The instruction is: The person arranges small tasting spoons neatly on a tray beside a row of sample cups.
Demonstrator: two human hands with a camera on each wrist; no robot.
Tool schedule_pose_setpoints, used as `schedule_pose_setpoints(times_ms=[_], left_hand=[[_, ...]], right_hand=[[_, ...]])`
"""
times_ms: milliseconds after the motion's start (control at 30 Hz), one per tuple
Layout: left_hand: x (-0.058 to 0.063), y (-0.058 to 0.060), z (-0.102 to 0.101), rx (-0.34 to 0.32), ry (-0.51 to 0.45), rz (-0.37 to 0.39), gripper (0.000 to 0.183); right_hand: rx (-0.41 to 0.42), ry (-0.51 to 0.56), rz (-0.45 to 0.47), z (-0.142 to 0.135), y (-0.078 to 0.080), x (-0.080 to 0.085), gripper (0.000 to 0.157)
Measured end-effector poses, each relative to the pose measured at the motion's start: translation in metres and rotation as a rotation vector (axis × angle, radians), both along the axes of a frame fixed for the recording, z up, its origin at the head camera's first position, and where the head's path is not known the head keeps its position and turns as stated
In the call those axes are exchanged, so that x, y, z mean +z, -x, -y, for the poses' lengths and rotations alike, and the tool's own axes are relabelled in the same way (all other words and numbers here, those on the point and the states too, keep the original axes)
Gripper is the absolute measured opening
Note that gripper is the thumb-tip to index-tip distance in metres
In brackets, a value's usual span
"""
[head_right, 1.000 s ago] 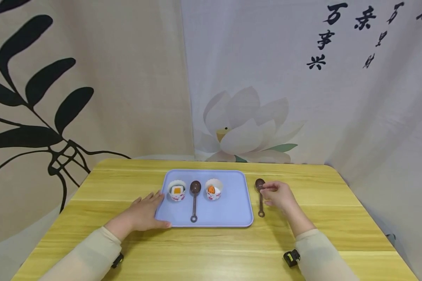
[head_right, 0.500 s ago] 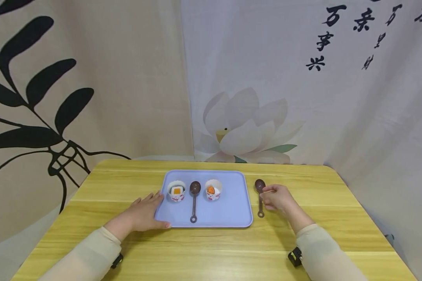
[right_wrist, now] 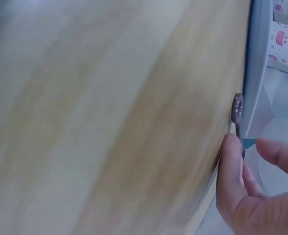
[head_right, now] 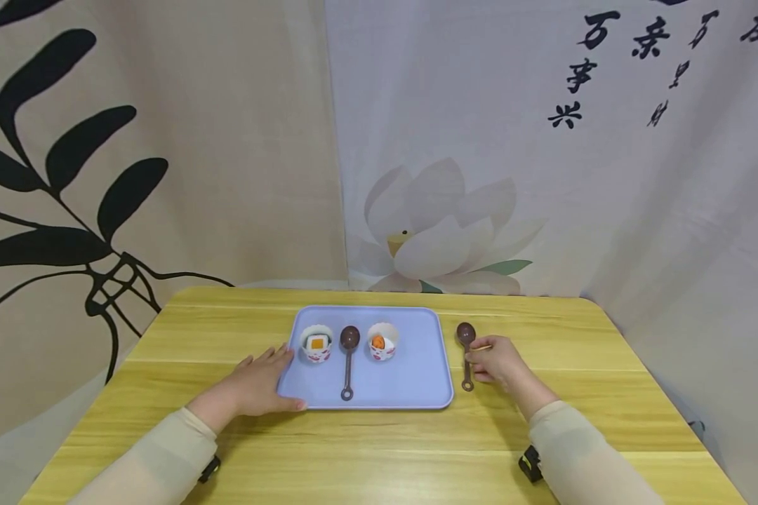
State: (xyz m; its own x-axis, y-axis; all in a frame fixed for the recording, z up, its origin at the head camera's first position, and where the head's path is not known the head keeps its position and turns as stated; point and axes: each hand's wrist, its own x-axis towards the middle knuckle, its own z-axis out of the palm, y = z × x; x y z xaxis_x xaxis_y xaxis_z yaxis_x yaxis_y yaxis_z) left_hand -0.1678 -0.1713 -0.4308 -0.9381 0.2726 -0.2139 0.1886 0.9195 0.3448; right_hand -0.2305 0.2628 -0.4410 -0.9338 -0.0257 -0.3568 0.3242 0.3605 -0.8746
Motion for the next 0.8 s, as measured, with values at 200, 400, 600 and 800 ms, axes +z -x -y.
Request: schedule_pose_setpoints(times_ms=[200,400,600,800], left_hand=[[0.0014,0.0006,-0.0007,-0.002,0.000,0.001,0.112],[0.0012,0.0013,-0.0006,-0.005,0.001,0.002,0.111],[0.0013,0.0015,0.0000,-0.004,0.005,0.004,0.111],[-0.0005,0.0025,0.0007,-0.002,0.002,0.003,0.112]], right_hand=[[-0.001,-0.043,0.008,0.0013,0.0007,-0.0026,0.042],[-0.003,-0.062,-0.002,0.0018,0.0013,-0.0031,0.042],[0.010,-0.084,-0.026,0.0050,0.0015,-0.0044,0.042],[0.035,-0.112,-0.050,0.0091,0.0002,-0.0049,0.043]])
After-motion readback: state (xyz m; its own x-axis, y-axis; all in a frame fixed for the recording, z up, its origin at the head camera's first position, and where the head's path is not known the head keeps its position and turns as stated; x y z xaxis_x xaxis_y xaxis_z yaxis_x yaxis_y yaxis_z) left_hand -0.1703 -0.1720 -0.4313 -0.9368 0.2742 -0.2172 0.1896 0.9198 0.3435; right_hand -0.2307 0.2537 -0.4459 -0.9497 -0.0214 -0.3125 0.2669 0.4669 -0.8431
